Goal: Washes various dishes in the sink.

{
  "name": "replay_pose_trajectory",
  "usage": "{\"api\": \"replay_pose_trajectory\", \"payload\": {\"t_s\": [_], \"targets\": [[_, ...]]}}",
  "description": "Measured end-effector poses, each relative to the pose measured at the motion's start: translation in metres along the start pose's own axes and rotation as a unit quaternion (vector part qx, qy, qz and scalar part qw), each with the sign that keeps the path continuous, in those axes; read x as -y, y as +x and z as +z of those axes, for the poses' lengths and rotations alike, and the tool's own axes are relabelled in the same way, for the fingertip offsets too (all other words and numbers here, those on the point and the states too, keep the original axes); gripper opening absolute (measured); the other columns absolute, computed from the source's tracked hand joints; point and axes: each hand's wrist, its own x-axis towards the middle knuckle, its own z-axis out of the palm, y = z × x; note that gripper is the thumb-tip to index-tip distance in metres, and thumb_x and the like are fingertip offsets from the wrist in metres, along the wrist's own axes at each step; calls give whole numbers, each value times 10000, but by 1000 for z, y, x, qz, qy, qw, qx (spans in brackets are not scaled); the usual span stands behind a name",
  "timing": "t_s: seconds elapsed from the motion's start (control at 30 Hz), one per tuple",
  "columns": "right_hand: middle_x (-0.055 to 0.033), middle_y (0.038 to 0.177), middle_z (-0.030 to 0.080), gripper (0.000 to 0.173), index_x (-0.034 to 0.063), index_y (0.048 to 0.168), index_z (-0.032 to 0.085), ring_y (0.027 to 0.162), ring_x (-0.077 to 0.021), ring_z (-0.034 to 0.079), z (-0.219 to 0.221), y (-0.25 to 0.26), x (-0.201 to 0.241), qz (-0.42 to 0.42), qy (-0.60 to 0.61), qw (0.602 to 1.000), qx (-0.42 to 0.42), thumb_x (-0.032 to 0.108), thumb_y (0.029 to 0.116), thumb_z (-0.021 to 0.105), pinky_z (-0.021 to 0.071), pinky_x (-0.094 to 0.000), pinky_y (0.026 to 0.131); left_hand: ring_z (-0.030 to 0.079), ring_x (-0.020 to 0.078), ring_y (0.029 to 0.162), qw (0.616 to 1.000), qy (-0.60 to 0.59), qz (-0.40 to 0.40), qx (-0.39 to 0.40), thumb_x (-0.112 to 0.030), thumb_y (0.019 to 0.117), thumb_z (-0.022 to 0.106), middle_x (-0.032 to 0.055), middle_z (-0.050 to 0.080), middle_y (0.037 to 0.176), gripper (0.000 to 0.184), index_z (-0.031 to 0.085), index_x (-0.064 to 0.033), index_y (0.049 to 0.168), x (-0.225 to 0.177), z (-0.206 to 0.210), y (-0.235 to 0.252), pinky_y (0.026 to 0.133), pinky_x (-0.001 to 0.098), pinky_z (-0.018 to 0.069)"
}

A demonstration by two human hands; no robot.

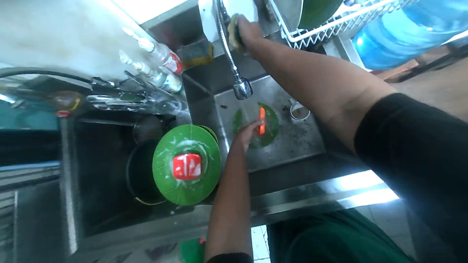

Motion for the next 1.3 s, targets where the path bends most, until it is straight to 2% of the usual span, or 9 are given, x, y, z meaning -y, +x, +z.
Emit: {"api": "replay_pose_trajectory", "payload": {"t_s": [0.1,0.2,0.4,0.6,0.73,0.9,1.1,1.2,1.3], "targets": [[-209,1309,616,609,5,1285,632,1193,-312,613,2,2,9,4,13,1000,-23,467,1103,280,507,-514,966,558,294,1161,1000,17,3,-19,-414,986,662,180,622,1243,487,638,4,1233,2,-1,1,997,515,442],[-186,1278,637,553,10,1248,654,1167,-274,631,6,7,27,-23,-4,998,-50,413,1107,302,517,-474,952,659,302,1026,983,130,94,-90,-370,875,821,201,691,1094,498,682,31,1133,5,1,-2,922,498,531],[-175,1170,649,371,-16,1150,660,1064,-253,642,12,39,45,-68,9,997,-46,297,1077,474,533,-439,902,569,351,1272,917,301,174,-195,-456,695,922,198,563,1404,816,626,-58,1343,9,13,-12,1052,535,489],[-204,1235,644,473,-12,1258,627,1149,-283,634,5,16,23,-96,49,993,-47,346,1099,363,523,-479,961,575,364,1267,879,381,187,-215,-453,709,892,211,563,1408,889,551,-51,1425,11,23,-36,1059,547,463],[-196,1237,651,445,4,1359,567,1149,-272,645,-24,-66,-39,-112,35,991,-59,327,1096,410,533,-481,989,486,405,1352,844,454,201,-202,-406,770,852,245,503,1469,856,517,-10,1452,19,24,-54,1129,589,347],[-182,1158,667,403,0,1343,556,1055,-253,671,-84,-168,-155,-32,-35,998,-33,303,1089,475,548,-475,944,502,428,1332,753,518,336,-228,-114,860,773,251,527,1438,625,540,13,1426,39,23,-57,1105,676,310],[-261,1207,643,384,-36,1350,534,1128,-373,639,-122,-221,-209,7,-157,986,-56,241,1085,508,490,-583,989,570,399,1295,613,599,457,-239,60,895,668,220,566,1429,513,568,15,1397,37,22,-56,1036,688,380],[-214,1190,659,348,-26,1334,553,1090,-293,661,-130,-237,-212,6,-82,996,-39,215,1090,496,522,-502,975,528,410,1326,650,589,437,-199,-2,863,716,229,539,1447,605,530,7,1439,24,18,-66,1075,667,351],[-158,1146,671,325,-8,1316,572,1030,-202,669,-131,-247,-208,8,28,1000,-4,212,1090,495,554,-416,936,508,433,1310,718,508,441,-179,-234,676,894,247,542,1404,850,542,-6,1416,16,11,-80,1076,641,374]]}}
